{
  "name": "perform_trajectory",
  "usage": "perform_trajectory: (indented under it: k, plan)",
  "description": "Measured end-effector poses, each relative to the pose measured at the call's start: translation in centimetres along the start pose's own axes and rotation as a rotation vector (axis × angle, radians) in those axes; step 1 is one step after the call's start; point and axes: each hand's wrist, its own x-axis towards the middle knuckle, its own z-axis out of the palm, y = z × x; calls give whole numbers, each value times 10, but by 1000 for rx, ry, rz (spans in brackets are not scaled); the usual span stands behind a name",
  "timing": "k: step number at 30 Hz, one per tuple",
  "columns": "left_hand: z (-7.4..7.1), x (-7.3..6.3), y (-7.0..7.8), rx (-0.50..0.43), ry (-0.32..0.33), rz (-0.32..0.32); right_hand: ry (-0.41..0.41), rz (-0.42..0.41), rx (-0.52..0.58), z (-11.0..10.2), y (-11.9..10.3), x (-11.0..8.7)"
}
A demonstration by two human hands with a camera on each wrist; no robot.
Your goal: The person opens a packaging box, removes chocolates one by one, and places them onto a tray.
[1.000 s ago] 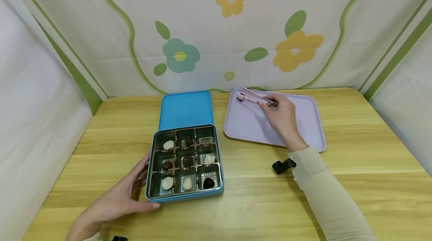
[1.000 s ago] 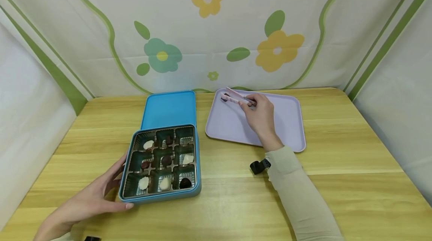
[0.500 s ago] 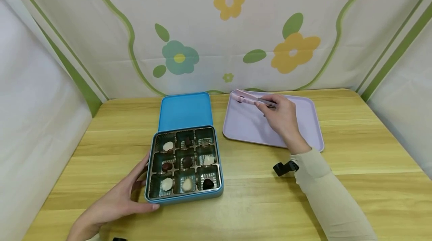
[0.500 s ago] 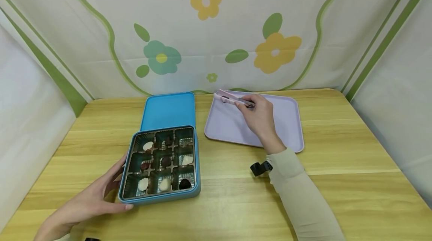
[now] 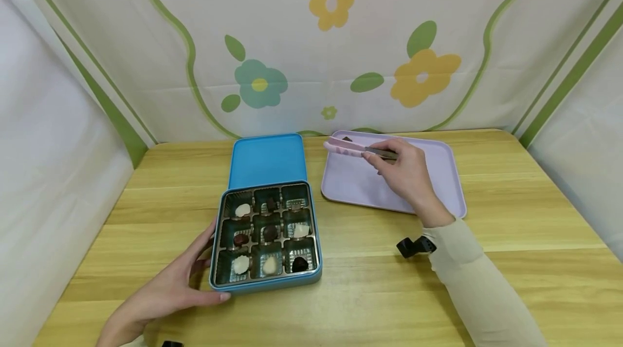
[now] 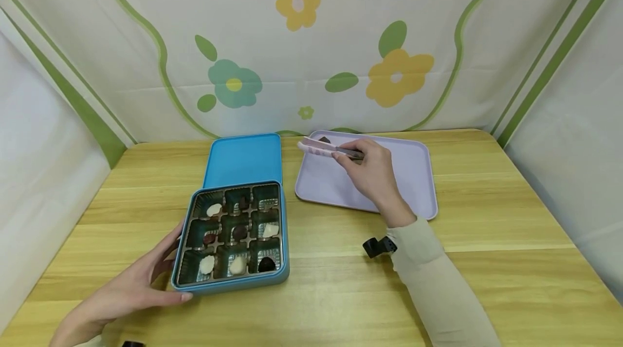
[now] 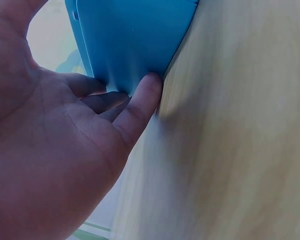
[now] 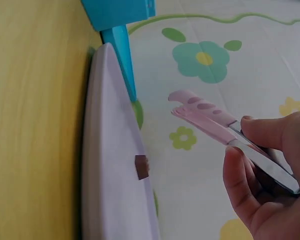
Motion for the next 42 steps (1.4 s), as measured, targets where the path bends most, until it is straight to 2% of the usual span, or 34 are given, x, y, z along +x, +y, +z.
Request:
perform_trajectory:
  k: [7, 13, 17, 20, 24, 29, 36, 42]
  plan:
    - [-1, 0, -1, -2, -3, -2, -147, -102, 36, -10, -19, -9]
    - [-1, 1, 1, -3, -4, -18, -310, -244, 34, -16, -34, -16]
    - [-2, 1, 1, -9, -10, -20, -390, -325, 9, -19, -39, -19]
    - [-2, 1, 0, -16, -14, -23, -443, -356, 11, -20, -42, -21]
    - [-2, 1, 0, -22, -15, -27, -525, -348, 28, -19, -47, -23]
    - [-2, 0, 1, -17, -10, -29, -568, -374, 3, -11, -56, -27]
    - [0, 0, 3, 7, -8, -19, -595, -491, -105, 1, -76, -28]
    - [0, 0, 3, 8, -8, -36, -633, -514, -180, 4, -94, -28]
